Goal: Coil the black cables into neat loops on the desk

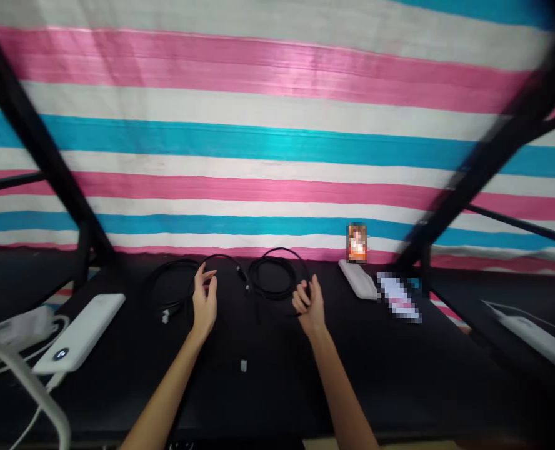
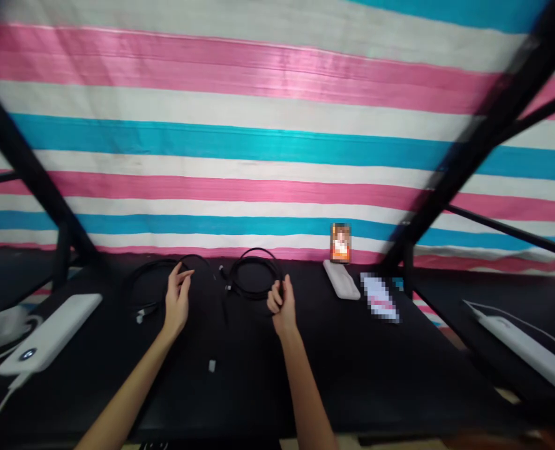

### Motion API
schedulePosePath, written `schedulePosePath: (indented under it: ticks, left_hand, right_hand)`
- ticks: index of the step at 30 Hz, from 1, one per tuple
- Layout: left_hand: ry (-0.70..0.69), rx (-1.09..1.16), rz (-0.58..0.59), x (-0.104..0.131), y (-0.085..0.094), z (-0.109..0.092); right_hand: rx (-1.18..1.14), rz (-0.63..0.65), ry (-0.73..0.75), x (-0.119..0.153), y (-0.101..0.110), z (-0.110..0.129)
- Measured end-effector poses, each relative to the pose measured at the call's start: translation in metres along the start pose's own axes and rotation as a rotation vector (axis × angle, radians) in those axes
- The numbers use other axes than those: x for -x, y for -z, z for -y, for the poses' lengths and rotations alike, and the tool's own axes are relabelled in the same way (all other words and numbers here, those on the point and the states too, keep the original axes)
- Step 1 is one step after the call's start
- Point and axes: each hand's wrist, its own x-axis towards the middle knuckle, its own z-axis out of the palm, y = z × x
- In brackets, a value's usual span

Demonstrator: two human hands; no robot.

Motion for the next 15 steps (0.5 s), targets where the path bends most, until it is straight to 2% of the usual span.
schedulePosePath:
  ticks: [6, 8, 11, 13, 15]
  left_hand:
    - [0.238, 0.226, 0.008, -0.010, 0.011, 0.006]
    - [0.213, 0.184, -0.060, -0.007, 0.011, 0.006]
    - [0.069, 0.050, -0.151, -0.002, 0.006, 0.006]
    - [0.016, -0.067, -0.117, -0.001, 0.003, 0.009]
    - [0.023, -0.140, 0.008, 0.000, -0.001, 0.015]
  right_hand:
    - [-0.172, -0.017, 0.033, 0.001, 0.008, 0.010]
    - [-0.242, -0.009, 0.034, 0.002, 0.009, 0.012]
    - [-0.292, 0.015, 0.012, 0.004, 0.009, 0.013]
    - [-0.285, 0.031, -0.009, 0.005, 0.007, 0.011]
    - [-0.268, 0.042, -0.043, 0.006, 0.003, 0.006]
